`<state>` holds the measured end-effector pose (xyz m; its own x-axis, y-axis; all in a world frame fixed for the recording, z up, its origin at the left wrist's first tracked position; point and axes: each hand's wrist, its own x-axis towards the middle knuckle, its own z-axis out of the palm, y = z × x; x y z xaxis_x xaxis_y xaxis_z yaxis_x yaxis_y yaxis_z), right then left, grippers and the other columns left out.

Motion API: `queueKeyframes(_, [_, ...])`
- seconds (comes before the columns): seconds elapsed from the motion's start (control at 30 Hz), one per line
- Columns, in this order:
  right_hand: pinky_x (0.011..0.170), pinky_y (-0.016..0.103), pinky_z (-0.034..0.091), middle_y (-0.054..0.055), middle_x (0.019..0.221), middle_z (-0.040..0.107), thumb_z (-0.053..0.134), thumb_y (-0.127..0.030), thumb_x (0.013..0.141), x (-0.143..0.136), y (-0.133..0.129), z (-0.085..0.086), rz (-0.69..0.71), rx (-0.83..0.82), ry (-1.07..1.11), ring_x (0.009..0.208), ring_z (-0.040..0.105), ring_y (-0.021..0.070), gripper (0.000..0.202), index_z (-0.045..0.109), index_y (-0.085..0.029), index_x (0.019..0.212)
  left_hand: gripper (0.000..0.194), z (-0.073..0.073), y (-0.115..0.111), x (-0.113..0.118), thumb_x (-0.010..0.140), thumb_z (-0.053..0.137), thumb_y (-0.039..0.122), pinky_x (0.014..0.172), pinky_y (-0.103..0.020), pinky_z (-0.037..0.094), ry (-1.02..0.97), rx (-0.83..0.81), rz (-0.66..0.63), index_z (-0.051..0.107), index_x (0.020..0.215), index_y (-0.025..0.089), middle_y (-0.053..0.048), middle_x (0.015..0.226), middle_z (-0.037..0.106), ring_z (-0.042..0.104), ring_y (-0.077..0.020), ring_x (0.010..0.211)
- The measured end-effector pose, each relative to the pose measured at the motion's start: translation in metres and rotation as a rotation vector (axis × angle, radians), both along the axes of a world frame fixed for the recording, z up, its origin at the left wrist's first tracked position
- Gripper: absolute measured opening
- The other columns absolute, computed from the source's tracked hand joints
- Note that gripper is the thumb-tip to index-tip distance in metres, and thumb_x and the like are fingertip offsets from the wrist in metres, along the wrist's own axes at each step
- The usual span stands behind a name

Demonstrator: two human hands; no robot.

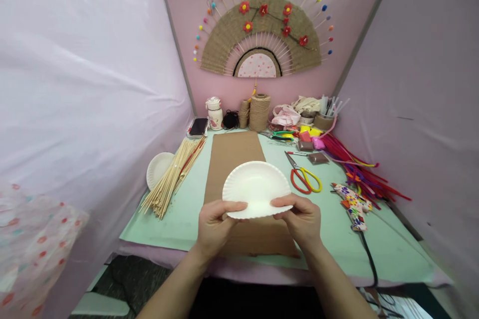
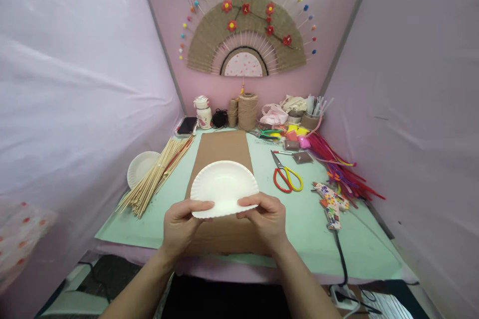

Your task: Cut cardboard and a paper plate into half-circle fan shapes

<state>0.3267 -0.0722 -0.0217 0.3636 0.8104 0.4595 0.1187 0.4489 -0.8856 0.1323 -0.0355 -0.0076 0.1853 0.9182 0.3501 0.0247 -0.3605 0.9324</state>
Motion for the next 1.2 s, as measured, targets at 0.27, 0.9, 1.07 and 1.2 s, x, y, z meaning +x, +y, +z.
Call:
queueKeyframes(0.27, [0.044,0.02,0.052,-0.005,0.053,0.07,0.064,-0.004,0.061,0.002,-0.001,-0.001,0.041,-0.034,0.057,0.046,0.064,0.0133,0.026,0.076,-0.026,0.067,0.03,-0.003,0.008,-0.008,0.074,0.065,0.006,0.068,-0.025,0.056,0.083,0.201,-0.056,0.079,0.085,0.03,0.0,0.087,0.077,0.072,-0.0177,0.078])
queueKeyframes(0.9, [0.055,0.018,0.049,-0.006,0.072,0.075,0.066,-0.003,0.074,0.013,-0.006,-0.005,0.115,0.104,-0.106,0.061,0.066,0.0107,0.032,0.078,-0.033,0.079,0.034,-0.005,-0.003,-0.005,0.071,0.066,0.0,0.052,-0.018,0.05,0.007,0.379,-0.019,0.078,0.085,0.029,0.003,0.071,0.075,0.068,-0.0114,0.058])
queueKeyframes(1.07, [0.057,0.018,0.048,-0.007,0.065,0.073,0.071,-0.007,0.069,0.005,-0.007,0.001,0.035,0.01,-0.016,0.059,0.064,0.0107,0.025,0.078,-0.031,0.075,0.027,0.003,-0.006,0.003,0.069,0.073,0.005,0.056,-0.016,0.05,-0.055,0.205,0.03,0.078,0.077,0.03,0.006,0.067,0.074,0.067,-0.0101,0.058])
queueKeyframes(1.2, [0.061,0.02,0.049,-0.005,0.065,0.072,0.075,-0.019,0.072,0.0,-0.004,0.002,-0.011,-0.107,0.042,0.063,0.063,0.0116,0.008,0.076,-0.026,0.071,0.01,0.004,-0.005,0.008,0.07,0.076,0.016,0.056,-0.017,0.047,-0.048,0.063,0.093,0.074,0.063,0.023,0.006,0.06,0.069,0.061,-0.0093,0.057])
